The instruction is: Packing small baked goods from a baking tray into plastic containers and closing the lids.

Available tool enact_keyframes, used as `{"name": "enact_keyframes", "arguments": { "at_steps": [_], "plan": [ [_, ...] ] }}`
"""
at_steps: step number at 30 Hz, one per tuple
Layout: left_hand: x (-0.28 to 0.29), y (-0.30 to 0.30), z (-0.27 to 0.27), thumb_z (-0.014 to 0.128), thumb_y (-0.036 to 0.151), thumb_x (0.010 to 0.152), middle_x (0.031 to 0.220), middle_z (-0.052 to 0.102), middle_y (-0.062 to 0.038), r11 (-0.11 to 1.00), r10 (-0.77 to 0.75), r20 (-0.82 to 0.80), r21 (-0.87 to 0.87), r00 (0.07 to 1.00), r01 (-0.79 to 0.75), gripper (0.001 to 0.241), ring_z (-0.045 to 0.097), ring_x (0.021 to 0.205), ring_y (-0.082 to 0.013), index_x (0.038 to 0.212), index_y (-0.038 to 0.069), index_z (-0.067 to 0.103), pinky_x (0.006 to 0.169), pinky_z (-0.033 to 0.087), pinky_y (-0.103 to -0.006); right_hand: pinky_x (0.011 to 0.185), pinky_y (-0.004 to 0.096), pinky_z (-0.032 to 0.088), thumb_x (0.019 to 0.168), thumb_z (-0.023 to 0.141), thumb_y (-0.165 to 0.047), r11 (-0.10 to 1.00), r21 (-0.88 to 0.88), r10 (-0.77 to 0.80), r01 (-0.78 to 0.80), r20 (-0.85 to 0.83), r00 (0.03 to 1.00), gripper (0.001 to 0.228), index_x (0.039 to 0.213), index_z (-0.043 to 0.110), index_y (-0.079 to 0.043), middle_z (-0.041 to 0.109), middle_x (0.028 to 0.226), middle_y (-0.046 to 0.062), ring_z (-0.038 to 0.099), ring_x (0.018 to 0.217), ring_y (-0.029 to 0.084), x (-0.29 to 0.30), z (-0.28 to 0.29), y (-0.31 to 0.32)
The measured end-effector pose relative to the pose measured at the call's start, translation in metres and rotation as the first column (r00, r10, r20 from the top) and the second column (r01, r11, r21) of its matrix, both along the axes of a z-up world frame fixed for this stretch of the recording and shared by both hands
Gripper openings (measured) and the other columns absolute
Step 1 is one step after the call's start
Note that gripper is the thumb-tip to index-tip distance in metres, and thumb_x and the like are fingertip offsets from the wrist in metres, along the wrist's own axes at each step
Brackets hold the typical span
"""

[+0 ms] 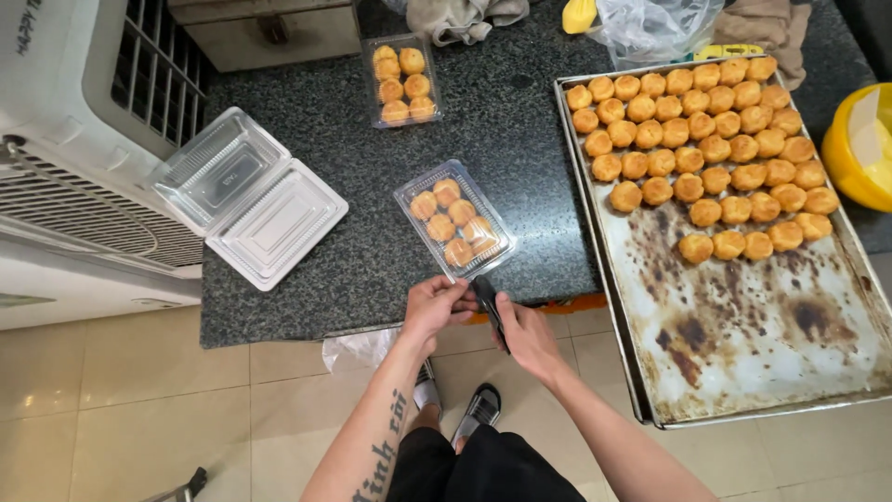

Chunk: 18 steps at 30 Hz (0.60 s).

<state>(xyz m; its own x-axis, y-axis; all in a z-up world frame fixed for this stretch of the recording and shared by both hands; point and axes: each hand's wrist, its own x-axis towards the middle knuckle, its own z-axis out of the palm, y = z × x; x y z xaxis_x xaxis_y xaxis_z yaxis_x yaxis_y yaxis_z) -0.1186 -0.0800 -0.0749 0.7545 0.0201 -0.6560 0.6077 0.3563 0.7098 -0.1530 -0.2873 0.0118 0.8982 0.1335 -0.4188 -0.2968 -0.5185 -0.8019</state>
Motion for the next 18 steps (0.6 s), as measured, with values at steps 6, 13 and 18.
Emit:
{"name": "enact_keyframes", "arguments": {
  "at_steps": [6,13,18],
  "plan": [
    [-0.001,0.004,-0.003,0.085,0.023,0.115,0.109,0.093,-0.021,1.0,-0.017,0.004,0.024,1.0,0.017,0.022,0.095,0.09,-0.0267,0.123,0.002,0.084,0.084,0.079,-0.0405,0.077,0.045,0.067,0.131,0.034,-0.066,0.997,-0.076,-0.026,0.024,-0.035,0.999,0.093,0.075,0.083,-0.012,0.083,0.062,0.009,0.086,0.065,0.025,0.0,-0.013,0.006],
    [-0.002,0.007,0.002,0.087,0.022,0.114,0.11,0.093,-0.022,0.999,-0.025,0.002,0.03,1.0,0.025,0.021,0.095,0.091,-0.0285,0.122,0.002,0.084,0.086,0.08,-0.0426,0.075,0.044,0.066,0.129,0.037,-0.067,0.994,-0.11,-0.035,0.028,-0.057,0.998,0.089,0.075,0.083,-0.012,0.082,0.062,0.009,0.086,0.066,0.025,0.005,-0.005,0.014],
    [0.001,0.011,-0.011,0.087,0.023,0.114,0.11,0.093,-0.021,0.997,-0.066,0.003,0.035,0.998,0.066,0.023,0.095,0.093,-0.0292,0.125,0.003,0.085,0.088,0.08,-0.0462,0.084,0.053,0.063,0.127,0.037,-0.074,0.987,-0.158,0.004,-0.013,-0.057,0.998,0.093,0.078,0.082,-0.008,0.083,0.067,0.015,0.088,0.083,0.041,0.007,-0.011,0.014]
  ]
}}
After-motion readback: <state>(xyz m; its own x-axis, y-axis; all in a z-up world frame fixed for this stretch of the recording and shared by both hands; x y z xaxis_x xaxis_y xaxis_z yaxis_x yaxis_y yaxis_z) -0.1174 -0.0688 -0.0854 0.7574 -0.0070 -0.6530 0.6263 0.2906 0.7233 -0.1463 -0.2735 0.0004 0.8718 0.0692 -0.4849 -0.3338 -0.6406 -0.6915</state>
